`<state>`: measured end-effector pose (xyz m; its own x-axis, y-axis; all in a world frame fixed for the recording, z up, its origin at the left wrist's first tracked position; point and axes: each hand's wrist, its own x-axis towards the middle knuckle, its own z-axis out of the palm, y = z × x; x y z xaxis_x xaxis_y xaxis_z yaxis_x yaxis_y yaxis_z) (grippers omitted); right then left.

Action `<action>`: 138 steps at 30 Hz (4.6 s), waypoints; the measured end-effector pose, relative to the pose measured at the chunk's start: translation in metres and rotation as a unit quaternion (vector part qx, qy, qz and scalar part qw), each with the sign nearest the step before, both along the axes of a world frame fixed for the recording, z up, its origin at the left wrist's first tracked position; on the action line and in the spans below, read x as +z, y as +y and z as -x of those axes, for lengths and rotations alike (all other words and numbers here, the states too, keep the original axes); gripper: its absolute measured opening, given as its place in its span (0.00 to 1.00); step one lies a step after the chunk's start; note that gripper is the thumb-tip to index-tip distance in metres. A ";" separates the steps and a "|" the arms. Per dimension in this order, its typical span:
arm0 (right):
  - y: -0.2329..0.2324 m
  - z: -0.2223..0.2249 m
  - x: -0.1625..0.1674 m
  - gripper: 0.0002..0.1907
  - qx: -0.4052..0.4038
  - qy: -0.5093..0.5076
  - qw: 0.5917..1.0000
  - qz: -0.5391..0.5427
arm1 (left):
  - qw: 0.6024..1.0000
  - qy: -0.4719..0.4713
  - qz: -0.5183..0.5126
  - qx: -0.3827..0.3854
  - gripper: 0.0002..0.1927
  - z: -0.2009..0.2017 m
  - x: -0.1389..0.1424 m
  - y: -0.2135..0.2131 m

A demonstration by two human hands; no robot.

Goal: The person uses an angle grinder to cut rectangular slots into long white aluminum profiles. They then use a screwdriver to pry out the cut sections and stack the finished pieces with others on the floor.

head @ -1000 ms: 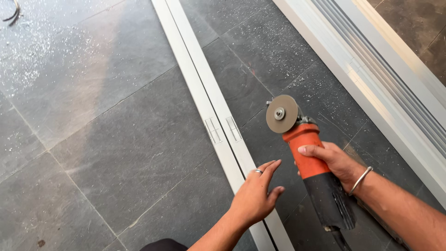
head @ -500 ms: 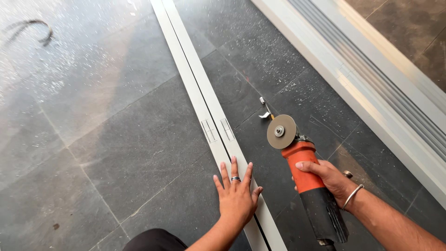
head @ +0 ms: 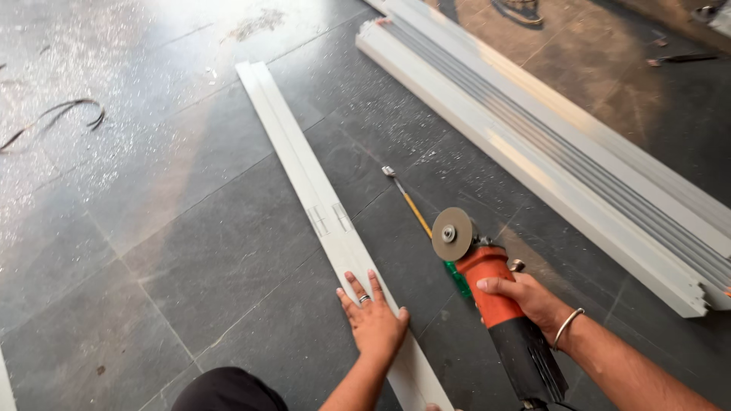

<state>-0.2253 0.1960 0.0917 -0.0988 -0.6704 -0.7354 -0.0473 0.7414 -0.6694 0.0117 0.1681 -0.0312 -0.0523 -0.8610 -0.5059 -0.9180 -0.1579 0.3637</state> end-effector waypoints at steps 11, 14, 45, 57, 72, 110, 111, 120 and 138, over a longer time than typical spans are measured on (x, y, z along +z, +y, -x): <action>0.045 0.053 -0.002 0.31 -0.039 0.024 0.999 0.004 | 0.990 -0.113 0.079 -0.020 0.58 -0.078 0.019 -0.113; 0.047 0.061 -0.011 0.30 -0.043 0.024 0.999 0.009 | 0.983 -0.143 0.086 0.077 0.53 -0.102 0.013 -0.123; 0.013 0.064 -0.021 0.28 -0.031 -0.037 0.999 -0.007 | 0.934 0.078 0.165 0.308 0.27 -0.118 -0.003 -0.095; 0.044 0.082 -0.034 0.30 -0.105 -0.024 0.994 0.003 | 0.974 0.065 0.217 -0.018 0.36 -0.108 0.025 -0.112; 0.032 0.066 -0.034 0.31 -0.058 0.015 0.998 -0.011 | 0.970 0.008 0.224 -0.098 0.32 -0.145 -0.019 -0.172; -0.158 -0.099 -0.008 0.28 0.365 0.363 0.857 0.001 | 0.991 -0.034 0.124 -0.047 0.30 -0.164 -0.006 -0.083; -0.159 -0.102 -0.009 0.29 0.371 0.369 0.852 -0.002 | 0.991 -0.036 0.121 -0.049 0.30 -0.164 -0.006 -0.084; -0.159 -0.108 -0.024 0.33 0.400 0.400 0.825 -0.025 | 0.992 -0.037 0.105 -0.060 0.29 -0.164 -0.008 -0.086; -0.156 -0.101 -0.031 0.33 0.402 0.397 0.824 -0.032 | 0.989 -0.048 0.120 -0.070 0.31 -0.159 -0.011 -0.086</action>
<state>-0.1245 0.0397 0.0608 -0.1099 -0.7160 -0.6894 -0.9451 0.2900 -0.1505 0.1712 0.0820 -0.0418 -0.1419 -0.9446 -0.2960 -0.9569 0.0544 0.2852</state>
